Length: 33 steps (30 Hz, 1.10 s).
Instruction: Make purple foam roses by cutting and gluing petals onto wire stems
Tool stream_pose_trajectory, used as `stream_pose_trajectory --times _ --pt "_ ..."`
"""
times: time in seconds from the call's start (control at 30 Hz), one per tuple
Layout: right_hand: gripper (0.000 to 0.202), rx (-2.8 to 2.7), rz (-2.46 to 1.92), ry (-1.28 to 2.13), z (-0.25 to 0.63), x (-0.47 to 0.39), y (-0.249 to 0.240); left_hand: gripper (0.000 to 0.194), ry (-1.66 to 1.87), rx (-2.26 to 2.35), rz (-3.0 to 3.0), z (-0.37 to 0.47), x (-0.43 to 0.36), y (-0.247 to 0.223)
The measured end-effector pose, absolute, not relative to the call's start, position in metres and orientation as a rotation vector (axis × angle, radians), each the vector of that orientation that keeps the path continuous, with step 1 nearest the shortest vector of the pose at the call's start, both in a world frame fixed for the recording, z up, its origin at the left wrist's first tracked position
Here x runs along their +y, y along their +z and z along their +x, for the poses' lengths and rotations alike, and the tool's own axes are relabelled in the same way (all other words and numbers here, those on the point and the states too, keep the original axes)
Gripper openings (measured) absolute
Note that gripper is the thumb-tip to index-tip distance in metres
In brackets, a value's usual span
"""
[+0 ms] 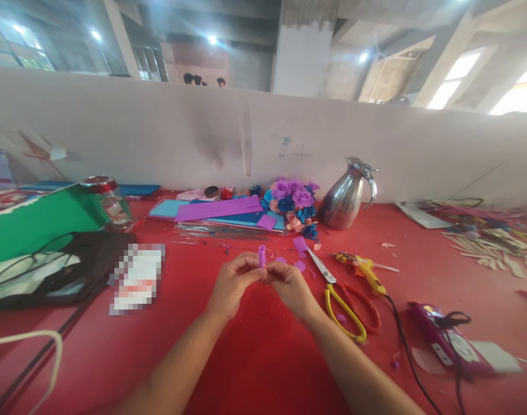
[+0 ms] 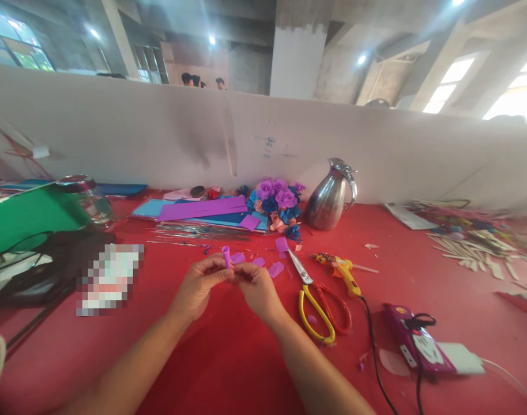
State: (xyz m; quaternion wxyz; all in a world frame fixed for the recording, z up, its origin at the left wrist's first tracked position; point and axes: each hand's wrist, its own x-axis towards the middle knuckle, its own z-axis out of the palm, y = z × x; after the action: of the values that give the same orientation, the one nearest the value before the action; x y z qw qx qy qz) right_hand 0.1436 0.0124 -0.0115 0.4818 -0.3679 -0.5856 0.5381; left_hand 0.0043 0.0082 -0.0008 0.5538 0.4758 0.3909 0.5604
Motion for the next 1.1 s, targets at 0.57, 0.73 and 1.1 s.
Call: stream_pose_trajectory --times 0.57,0.73,1.1 --pt "0.023 -1.397 -0.895 1.326 0.1426 0.0100 -0.0075 0.007 1.299 0.909 1.047 0.0047 0.0090 0.0037" --pt "0.018 -1.427 -0.922 1.269 0.1420 0.0094 -0.0089 0.004 1.362 0.931 1.084 0.0033 0.0089 0.0033" --pt "0.019 -1.447 -0.952 1.188 0.1417 0.0118 -0.0135 0.008 1.295 0.948 1.121 0.0031 0.0097 0.0000"
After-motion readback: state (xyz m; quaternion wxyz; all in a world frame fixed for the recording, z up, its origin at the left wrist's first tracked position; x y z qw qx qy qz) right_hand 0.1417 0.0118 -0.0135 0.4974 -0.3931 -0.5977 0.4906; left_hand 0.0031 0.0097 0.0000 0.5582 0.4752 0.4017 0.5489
